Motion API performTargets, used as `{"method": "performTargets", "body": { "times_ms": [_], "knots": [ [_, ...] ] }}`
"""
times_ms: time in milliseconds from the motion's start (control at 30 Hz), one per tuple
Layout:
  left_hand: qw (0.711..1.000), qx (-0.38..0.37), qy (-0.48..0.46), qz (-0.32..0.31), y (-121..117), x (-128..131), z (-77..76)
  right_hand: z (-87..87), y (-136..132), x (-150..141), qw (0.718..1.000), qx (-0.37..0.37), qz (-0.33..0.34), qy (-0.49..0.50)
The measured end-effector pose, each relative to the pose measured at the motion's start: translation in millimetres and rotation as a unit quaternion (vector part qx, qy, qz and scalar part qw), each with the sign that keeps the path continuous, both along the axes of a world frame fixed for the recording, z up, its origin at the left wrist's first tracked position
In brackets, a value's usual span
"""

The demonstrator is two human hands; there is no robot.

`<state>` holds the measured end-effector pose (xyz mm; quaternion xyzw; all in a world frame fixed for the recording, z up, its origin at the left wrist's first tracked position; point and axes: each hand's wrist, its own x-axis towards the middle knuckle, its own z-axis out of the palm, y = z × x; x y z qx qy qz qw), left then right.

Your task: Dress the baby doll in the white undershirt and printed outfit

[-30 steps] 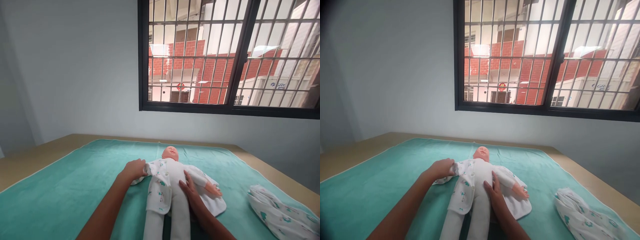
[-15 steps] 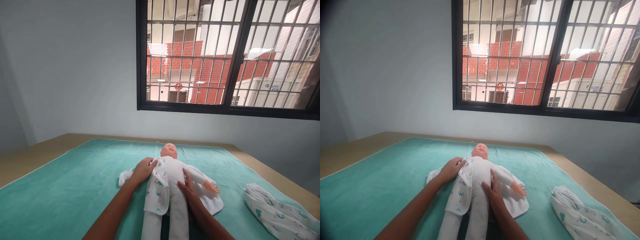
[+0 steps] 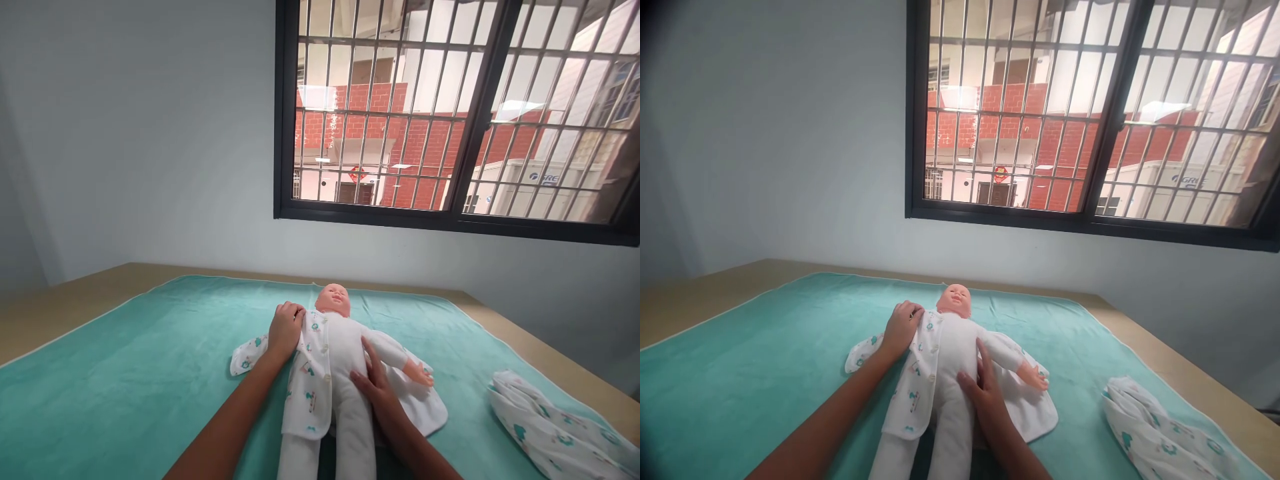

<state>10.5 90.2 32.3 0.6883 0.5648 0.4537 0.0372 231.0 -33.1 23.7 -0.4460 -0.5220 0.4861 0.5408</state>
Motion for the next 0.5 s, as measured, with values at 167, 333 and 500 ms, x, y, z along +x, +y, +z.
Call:
{"method": "performTargets", "body": {
  "times_ms": [167,333,500],
  "knots": [
    [1.000,0.013,-0.010,0.007,2.0,-3.8,2.9,0.2,-0.2,1.9,0.999,-0.022,0.024,0.002],
    [1.000,0.018,-0.007,0.000,-0.5,0.1,13.2,3.1,-4.2,1.0,0.998,-0.014,0.056,0.006],
    [0.999,0.020,0.017,-0.027,-10.6,13.5,24.7,-6.8,-2.6,-2.4,0.998,0.011,0.064,0.004]
  ]
}}
